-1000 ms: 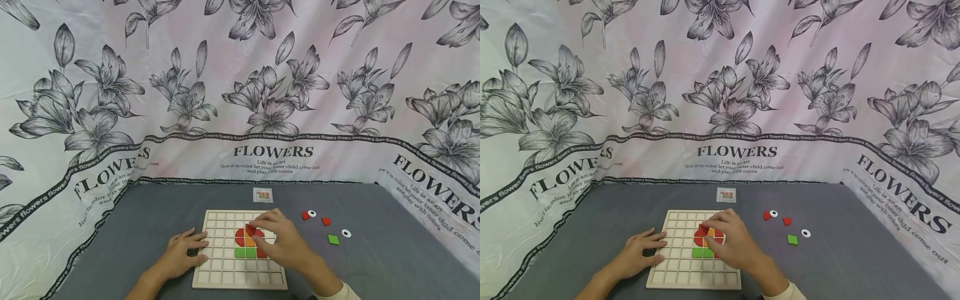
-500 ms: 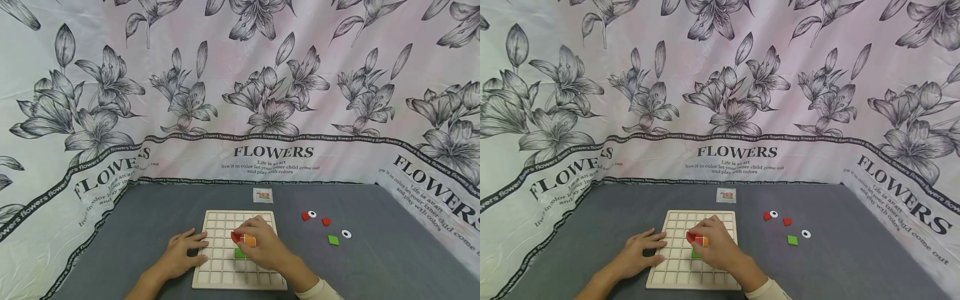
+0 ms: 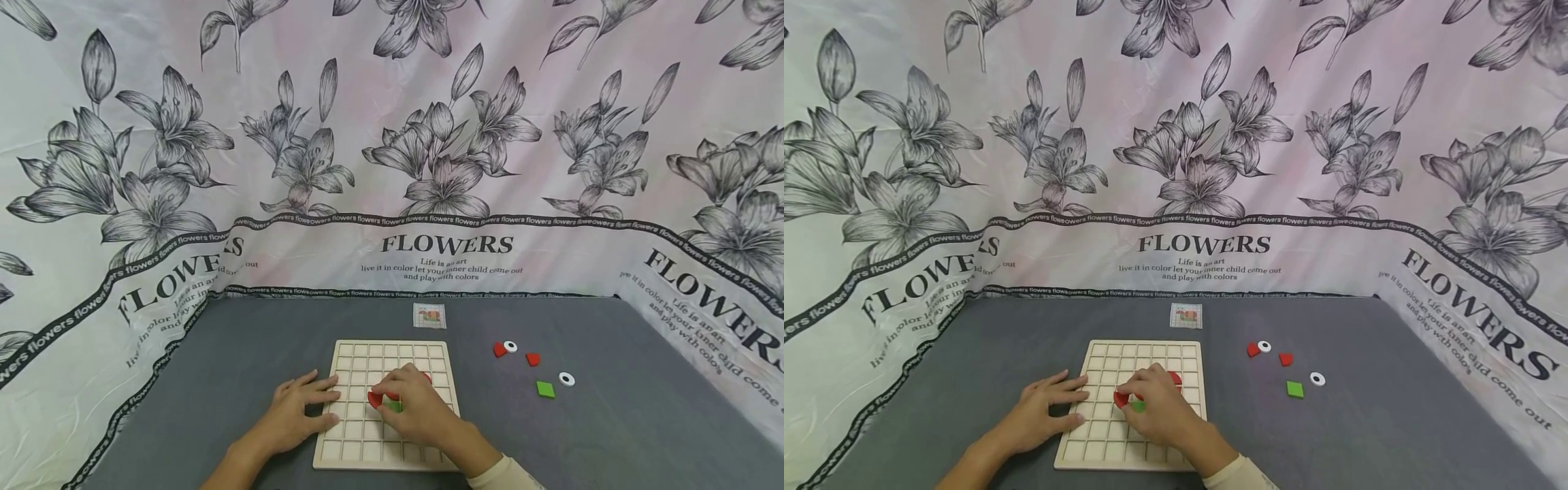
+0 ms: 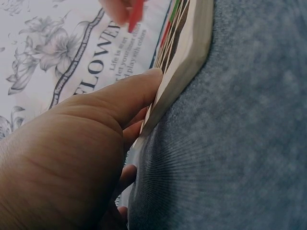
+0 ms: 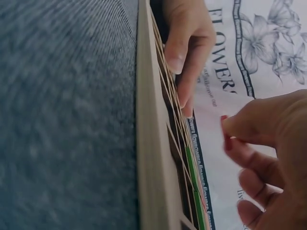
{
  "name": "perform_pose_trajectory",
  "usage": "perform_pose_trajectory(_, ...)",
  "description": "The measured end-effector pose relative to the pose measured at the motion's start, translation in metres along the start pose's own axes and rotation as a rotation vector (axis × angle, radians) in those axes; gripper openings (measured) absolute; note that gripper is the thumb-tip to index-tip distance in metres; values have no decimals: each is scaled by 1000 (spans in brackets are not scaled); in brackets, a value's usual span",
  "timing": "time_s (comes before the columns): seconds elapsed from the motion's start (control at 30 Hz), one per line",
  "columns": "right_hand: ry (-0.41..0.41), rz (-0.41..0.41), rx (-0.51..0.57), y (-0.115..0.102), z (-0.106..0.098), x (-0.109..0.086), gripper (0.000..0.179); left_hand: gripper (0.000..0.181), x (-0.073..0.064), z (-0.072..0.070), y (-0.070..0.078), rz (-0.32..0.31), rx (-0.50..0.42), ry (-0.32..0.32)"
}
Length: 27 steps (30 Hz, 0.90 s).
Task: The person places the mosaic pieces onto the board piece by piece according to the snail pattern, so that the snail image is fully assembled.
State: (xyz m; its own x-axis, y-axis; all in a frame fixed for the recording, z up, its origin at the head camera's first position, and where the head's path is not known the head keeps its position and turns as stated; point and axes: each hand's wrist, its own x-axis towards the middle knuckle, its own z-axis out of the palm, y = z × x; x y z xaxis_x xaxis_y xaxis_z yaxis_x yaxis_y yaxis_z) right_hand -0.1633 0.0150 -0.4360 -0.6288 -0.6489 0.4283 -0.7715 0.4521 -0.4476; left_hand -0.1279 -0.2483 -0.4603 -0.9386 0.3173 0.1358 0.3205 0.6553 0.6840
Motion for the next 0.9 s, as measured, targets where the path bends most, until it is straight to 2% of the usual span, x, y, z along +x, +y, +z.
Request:
perform_pose_trajectory(0.23,-77,-2,-17,5,6,-1,18,49,0,-1,2,-2,-8,-6)
perform_pose_trajectory(0.47,-91,-11,-34,8,10,-1,19,49,-1,-2,3,-7,-11,-3)
perform_pose_trajectory(0.9,-40,-28,-34,8,10,-3,15,49,-1,-2,4,-15,-16,-8)
